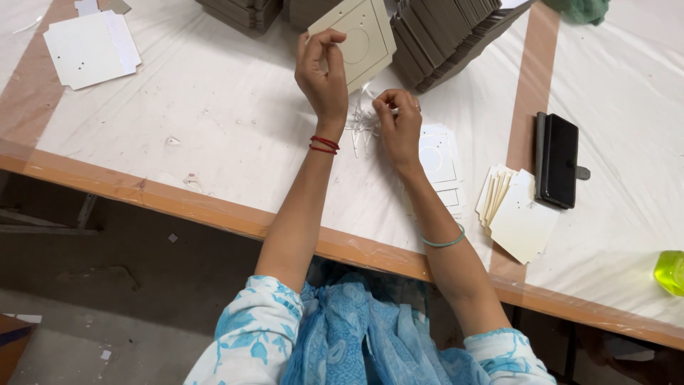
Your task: The recorder is assembling small paper frames or inserts by hand at a workshop table.
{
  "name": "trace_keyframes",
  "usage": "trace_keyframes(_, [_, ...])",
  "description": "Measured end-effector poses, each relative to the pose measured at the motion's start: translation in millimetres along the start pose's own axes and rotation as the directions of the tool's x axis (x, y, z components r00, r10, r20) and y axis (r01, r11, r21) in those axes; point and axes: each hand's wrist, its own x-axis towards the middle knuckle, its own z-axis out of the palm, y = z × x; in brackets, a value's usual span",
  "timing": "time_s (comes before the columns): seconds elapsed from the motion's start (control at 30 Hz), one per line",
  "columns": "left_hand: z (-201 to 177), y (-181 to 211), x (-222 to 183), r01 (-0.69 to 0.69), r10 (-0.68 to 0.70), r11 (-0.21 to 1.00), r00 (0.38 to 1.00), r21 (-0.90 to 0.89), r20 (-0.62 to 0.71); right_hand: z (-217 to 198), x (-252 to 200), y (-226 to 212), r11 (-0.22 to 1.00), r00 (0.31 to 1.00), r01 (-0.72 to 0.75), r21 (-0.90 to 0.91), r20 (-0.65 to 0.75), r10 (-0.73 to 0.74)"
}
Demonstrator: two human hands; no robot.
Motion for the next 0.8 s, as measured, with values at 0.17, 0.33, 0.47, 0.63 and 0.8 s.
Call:
trace_keyframes(0.17, [4,14,-7,-0.047,0.042,0.998,0.991,0.039,0.129,-8,5,8,0.936,0.985,-0.057,0.348,-0.135,0.110])
trace_keyframes(0.33, [9,28,-16,0.078,-0.098,0.994,0.952,0.079,0.291,-21,8,1,0.816,0.975,0.028,0.578,-0.194,0.105])
trace_keyframes(0.47, [12,22,-23,-0.036,0.005,0.997,0.906,0.066,0.423,-24,4,-1,0.785,0.977,0.103,0.611,-0.211,0.036])
trace_keyframes(0.63, [12,32,-22,0.010,-0.019,1.000,0.872,0.023,0.489,-23,-1,1,0.822,0.978,0.152,0.549,-0.206,-0.043])
trace_keyframes(0.8, [12,26,-23,-0.167,0.132,0.986,0.856,0.026,0.500,-22,-2,-3,0.825,0.968,0.186,0.534,-0.241,-0.063])
